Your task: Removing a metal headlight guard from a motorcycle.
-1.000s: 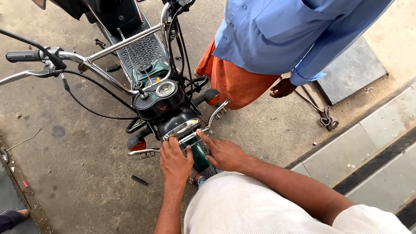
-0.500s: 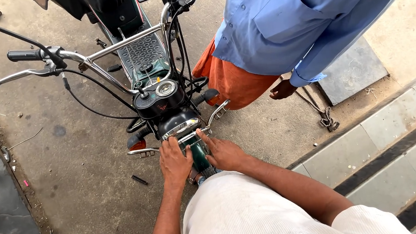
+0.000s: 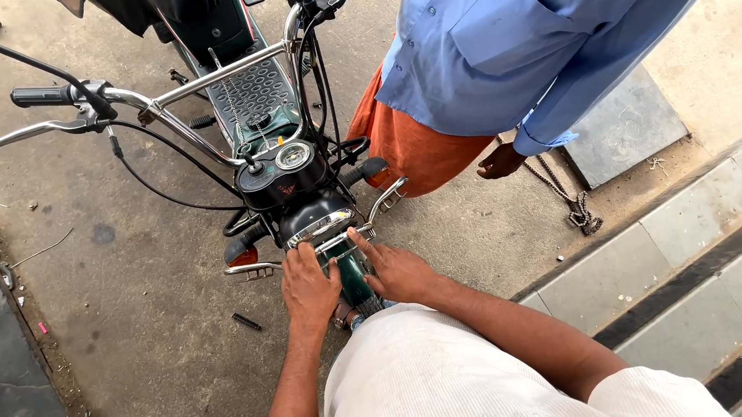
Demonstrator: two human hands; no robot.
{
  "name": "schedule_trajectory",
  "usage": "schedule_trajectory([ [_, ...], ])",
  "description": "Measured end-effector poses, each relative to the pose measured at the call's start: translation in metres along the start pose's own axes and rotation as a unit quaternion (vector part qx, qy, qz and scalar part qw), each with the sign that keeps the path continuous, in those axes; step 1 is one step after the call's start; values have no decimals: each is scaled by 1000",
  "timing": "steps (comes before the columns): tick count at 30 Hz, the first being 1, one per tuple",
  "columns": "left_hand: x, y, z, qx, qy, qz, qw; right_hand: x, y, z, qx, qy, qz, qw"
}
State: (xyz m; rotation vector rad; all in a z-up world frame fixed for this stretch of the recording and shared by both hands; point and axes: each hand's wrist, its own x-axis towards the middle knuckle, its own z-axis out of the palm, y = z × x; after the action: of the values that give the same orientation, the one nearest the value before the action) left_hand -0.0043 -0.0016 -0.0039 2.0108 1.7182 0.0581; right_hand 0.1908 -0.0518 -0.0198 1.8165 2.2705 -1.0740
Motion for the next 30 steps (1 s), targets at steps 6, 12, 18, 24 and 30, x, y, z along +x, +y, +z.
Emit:
schedule_trajectory([
  [6,-9,6,-6,-13,64,11,998,0,1,-3,20,17,-20,999],
  [12,-5,5,-6,-24,60,16,998,0,6,4,11,39,-25,999],
  [18,-4,0,-1,-26,50,22,998,4,10,10,-5,41,-19,999],
  [24,-4,0,-2,-19,39,22,999,3,11,10,-11,46,-15,999],
  [30,-4,0,-2,-31,44,13,998,3,12,13,-13,75,-32,997],
])
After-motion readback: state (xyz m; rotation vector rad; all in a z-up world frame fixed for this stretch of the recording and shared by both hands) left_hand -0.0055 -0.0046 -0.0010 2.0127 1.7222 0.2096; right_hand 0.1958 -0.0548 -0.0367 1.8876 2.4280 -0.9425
